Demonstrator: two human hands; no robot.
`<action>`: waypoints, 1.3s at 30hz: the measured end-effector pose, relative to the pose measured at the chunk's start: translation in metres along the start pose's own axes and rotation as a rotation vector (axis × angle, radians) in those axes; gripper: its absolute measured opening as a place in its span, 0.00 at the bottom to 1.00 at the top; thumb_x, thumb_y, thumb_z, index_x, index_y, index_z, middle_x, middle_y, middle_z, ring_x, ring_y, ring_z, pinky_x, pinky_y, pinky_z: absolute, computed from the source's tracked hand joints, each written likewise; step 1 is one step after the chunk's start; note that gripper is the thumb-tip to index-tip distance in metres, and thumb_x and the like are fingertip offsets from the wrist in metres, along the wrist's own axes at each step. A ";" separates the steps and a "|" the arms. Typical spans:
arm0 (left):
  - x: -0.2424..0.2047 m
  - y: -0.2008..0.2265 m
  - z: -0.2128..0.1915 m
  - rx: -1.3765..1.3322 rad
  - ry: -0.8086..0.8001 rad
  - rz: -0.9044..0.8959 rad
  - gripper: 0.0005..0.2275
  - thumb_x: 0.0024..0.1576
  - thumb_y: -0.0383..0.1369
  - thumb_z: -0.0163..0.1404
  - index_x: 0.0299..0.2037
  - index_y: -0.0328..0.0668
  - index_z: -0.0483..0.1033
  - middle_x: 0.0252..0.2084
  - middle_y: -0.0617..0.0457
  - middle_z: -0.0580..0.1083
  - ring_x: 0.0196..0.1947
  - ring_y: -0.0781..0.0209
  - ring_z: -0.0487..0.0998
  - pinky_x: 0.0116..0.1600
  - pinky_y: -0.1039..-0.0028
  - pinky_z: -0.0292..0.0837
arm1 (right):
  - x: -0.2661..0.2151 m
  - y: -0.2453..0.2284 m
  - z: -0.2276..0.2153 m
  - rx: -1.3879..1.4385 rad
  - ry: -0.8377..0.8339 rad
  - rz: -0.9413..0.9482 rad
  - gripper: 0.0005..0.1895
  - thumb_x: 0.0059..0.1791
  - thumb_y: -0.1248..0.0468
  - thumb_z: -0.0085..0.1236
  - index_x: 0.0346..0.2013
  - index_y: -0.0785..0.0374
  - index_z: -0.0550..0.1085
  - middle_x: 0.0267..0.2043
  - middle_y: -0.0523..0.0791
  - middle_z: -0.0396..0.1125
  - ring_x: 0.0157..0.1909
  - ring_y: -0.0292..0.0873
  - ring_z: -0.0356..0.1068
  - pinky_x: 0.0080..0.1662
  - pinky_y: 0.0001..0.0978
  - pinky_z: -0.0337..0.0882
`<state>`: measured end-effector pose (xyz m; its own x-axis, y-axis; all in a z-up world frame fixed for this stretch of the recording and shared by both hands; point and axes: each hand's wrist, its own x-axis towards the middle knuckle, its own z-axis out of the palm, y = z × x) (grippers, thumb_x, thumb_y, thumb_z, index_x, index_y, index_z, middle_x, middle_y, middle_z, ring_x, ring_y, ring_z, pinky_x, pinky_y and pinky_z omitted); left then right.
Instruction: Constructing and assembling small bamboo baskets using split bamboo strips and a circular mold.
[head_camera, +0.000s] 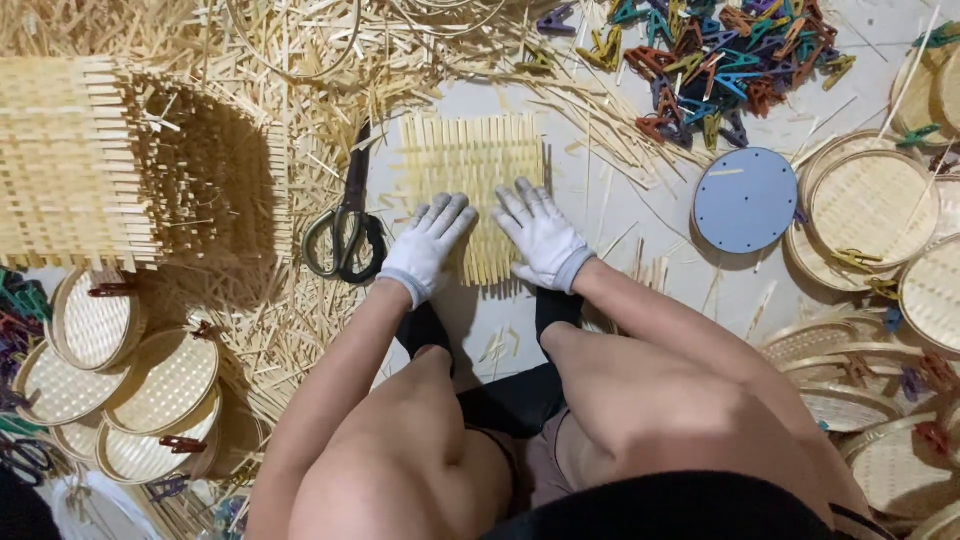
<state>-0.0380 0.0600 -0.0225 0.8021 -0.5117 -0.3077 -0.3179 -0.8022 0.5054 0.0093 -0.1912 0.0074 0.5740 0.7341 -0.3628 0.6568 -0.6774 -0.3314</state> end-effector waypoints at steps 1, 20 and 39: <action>0.000 -0.002 0.007 0.030 0.031 0.018 0.41 0.45 0.27 0.53 0.74 0.46 0.51 0.77 0.44 0.51 0.77 0.43 0.48 0.76 0.55 0.42 | -0.001 0.001 0.000 0.002 0.008 -0.011 0.53 0.38 0.48 0.65 0.71 0.68 0.55 0.77 0.60 0.41 0.77 0.69 0.38 0.72 0.61 0.43; 0.018 -0.031 -0.013 -0.196 -0.006 0.046 0.35 0.42 0.25 0.58 0.66 0.54 0.67 0.73 0.48 0.60 0.70 0.41 0.61 0.71 0.60 0.58 | 0.024 0.030 -0.005 0.147 0.023 0.009 0.35 0.44 0.54 0.66 0.63 0.57 0.65 0.69 0.51 0.57 0.70 0.59 0.58 0.64 0.53 0.63; 0.074 -0.053 -0.017 -0.429 0.300 -0.513 0.38 0.30 0.30 0.75 0.57 0.52 0.75 0.53 0.41 0.65 0.53 0.41 0.70 0.58 0.61 0.70 | 0.072 0.039 -0.034 0.315 -0.060 0.404 0.68 0.22 0.54 0.83 0.71 0.49 0.54 0.63 0.54 0.53 0.59 0.62 0.64 0.55 0.50 0.70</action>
<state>0.0463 0.0699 -0.0585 0.9203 0.0520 -0.3877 0.3119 -0.6955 0.6473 0.0930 -0.1633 -0.0017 0.7162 0.4135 -0.5623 0.2040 -0.8945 -0.3979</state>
